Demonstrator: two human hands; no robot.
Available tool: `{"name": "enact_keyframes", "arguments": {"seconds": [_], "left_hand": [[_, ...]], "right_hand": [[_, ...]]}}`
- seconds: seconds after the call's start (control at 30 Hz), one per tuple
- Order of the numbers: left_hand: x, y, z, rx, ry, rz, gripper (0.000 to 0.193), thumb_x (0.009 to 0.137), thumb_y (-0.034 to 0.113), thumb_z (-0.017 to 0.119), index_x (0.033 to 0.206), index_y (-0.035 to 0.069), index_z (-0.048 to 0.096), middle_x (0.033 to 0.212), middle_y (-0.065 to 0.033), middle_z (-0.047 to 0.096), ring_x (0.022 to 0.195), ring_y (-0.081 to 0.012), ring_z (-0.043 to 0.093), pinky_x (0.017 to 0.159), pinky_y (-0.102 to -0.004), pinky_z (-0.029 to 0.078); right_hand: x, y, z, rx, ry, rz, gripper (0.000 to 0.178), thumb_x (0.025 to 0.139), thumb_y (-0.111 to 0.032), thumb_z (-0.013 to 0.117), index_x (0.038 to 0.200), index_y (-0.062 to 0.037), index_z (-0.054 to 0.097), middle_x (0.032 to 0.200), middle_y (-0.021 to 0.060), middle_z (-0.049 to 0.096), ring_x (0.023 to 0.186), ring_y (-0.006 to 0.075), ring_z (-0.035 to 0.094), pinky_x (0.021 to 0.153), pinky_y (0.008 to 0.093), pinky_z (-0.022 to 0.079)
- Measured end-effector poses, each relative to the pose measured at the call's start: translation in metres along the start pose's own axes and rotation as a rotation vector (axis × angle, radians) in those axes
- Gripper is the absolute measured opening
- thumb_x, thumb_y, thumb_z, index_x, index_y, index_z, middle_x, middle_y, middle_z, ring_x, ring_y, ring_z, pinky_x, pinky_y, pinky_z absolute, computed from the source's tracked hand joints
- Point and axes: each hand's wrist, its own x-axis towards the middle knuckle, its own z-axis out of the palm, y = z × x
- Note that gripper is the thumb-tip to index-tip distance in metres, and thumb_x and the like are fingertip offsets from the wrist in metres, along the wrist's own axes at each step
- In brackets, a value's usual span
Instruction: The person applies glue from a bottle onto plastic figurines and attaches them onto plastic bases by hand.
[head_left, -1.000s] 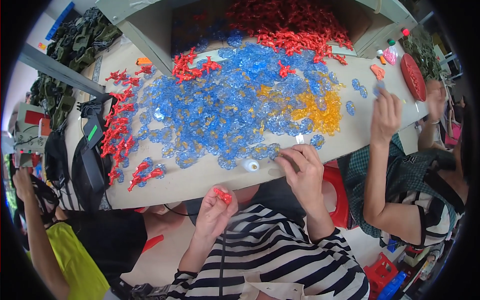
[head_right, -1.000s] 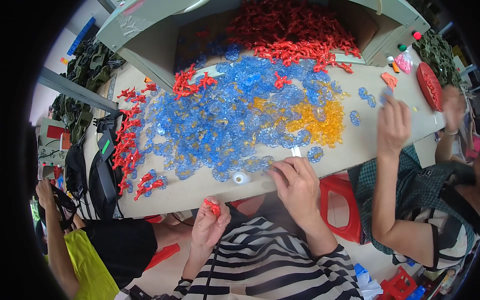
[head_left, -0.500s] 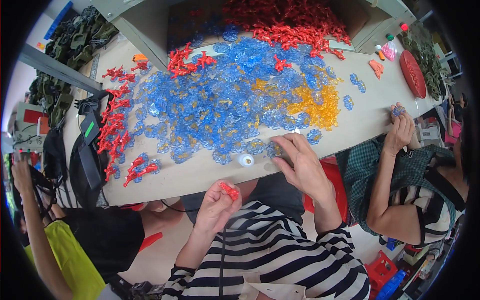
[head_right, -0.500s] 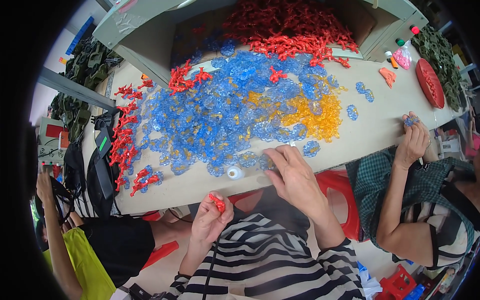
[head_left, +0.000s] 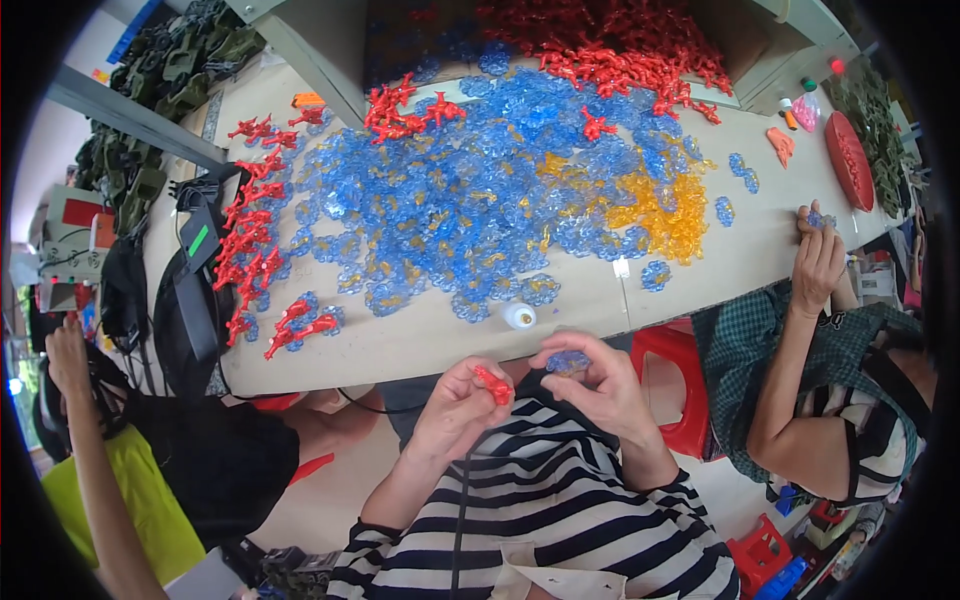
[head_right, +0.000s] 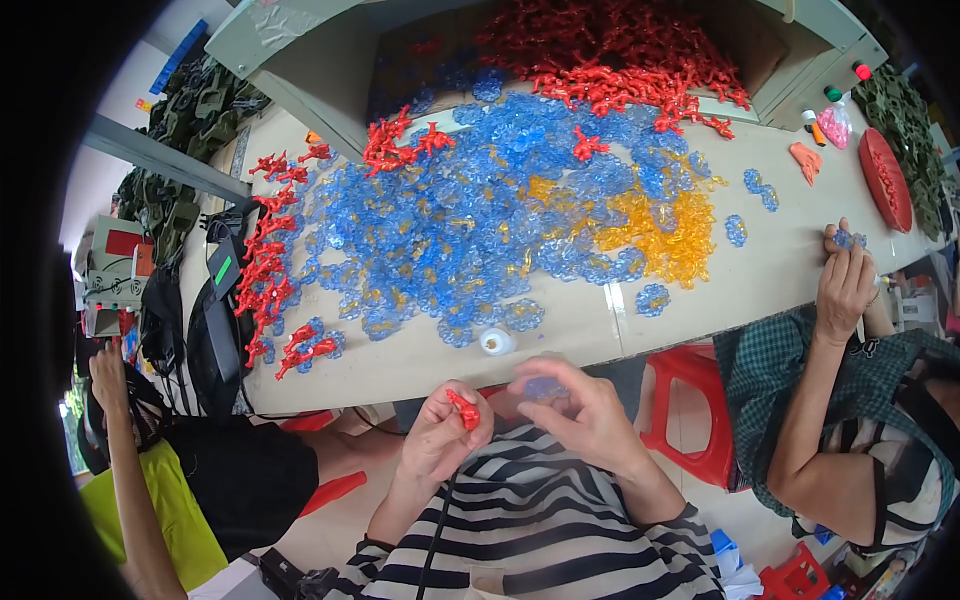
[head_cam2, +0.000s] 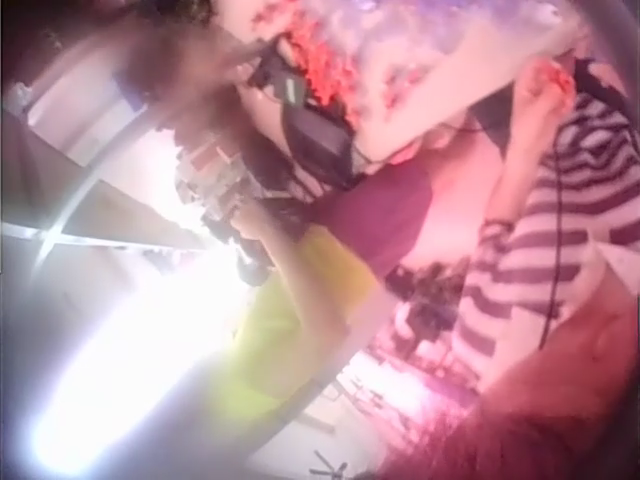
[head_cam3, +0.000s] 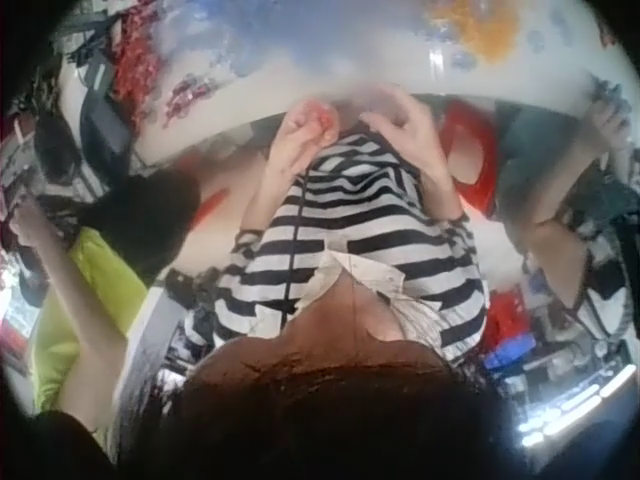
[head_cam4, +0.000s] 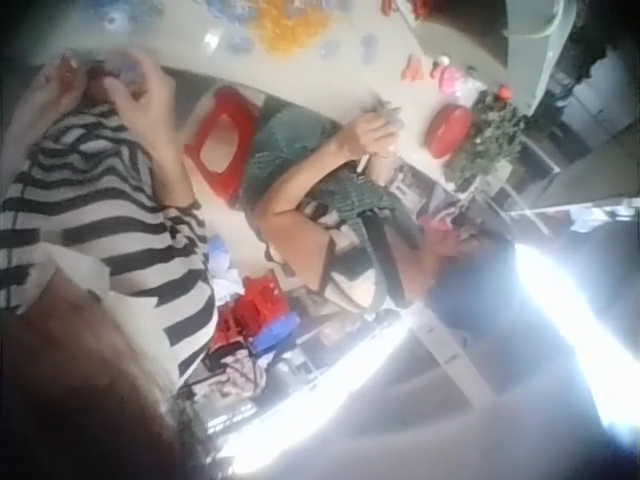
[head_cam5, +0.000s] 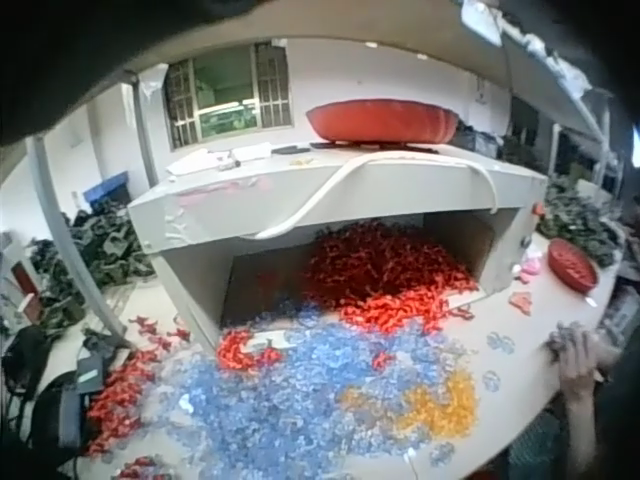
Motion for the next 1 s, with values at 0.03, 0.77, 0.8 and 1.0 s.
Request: {"name": "enact_keyframes", "arguments": {"seconds": [0.03, 0.77, 0.8, 1.0], "left_hand": [[0.000, 0.000, -0.001, -0.010, -0.001, -0.001, 0.021, 0.085, 0.008, 0.062, 0.104, 0.004, 0.055, 0.082, -0.0071, 0.055, 0.065, -0.0134, 0.049, 0.056, -0.0230, 0.037], [-0.003, 0.003, -0.008, 0.043, -0.037, 0.167, 0.022, 0.083, -0.006, 0.057, 0.102, 0.003, 0.054, 0.091, -0.0100, 0.057, 0.078, -0.0149, 0.056, 0.067, -0.0248, 0.047], [-0.004, 0.003, -0.007, 0.040, -0.036, 0.167, 0.022, 0.083, -0.006, 0.057, 0.102, 0.003, 0.054, 0.091, -0.0100, 0.057, 0.078, -0.0149, 0.056, 0.067, -0.0248, 0.047], [-0.005, 0.001, -0.008, 0.344, 0.040, 0.345, 0.027, 0.074, -0.013, 0.063, 0.095, 0.001, 0.056, 0.098, -0.0117, 0.057, 0.090, -0.0162, 0.059, 0.076, -0.0262, 0.051]], "right_hand": [[0.001, -0.001, 0.002, 0.032, -0.068, 0.002, 0.046, 0.082, 0.007, 0.058, 0.125, -0.0003, 0.042, 0.099, 0.0082, 0.063, 0.074, 0.0046, 0.055, 0.061, 0.0178, 0.046], [-0.005, -0.010, 0.032, -0.028, -0.066, -0.101, 0.037, 0.085, 0.006, 0.053, 0.122, 0.0017, 0.047, 0.111, 0.0125, 0.055, 0.097, 0.0168, 0.053, 0.085, 0.0247, 0.041], [-0.006, -0.012, 0.034, 0.115, -0.044, -0.100, 0.040, 0.084, 0.008, 0.054, 0.123, 0.0012, 0.048, 0.110, 0.0110, 0.055, 0.098, 0.0168, 0.053, 0.085, 0.0244, 0.040], [-0.006, 0.009, 0.030, 0.124, -0.019, -0.294, 0.056, 0.069, 0.008, 0.071, 0.122, 0.0011, 0.053, 0.109, 0.0077, 0.059, 0.090, 0.0112, 0.054, 0.076, 0.0205, 0.042]]}}
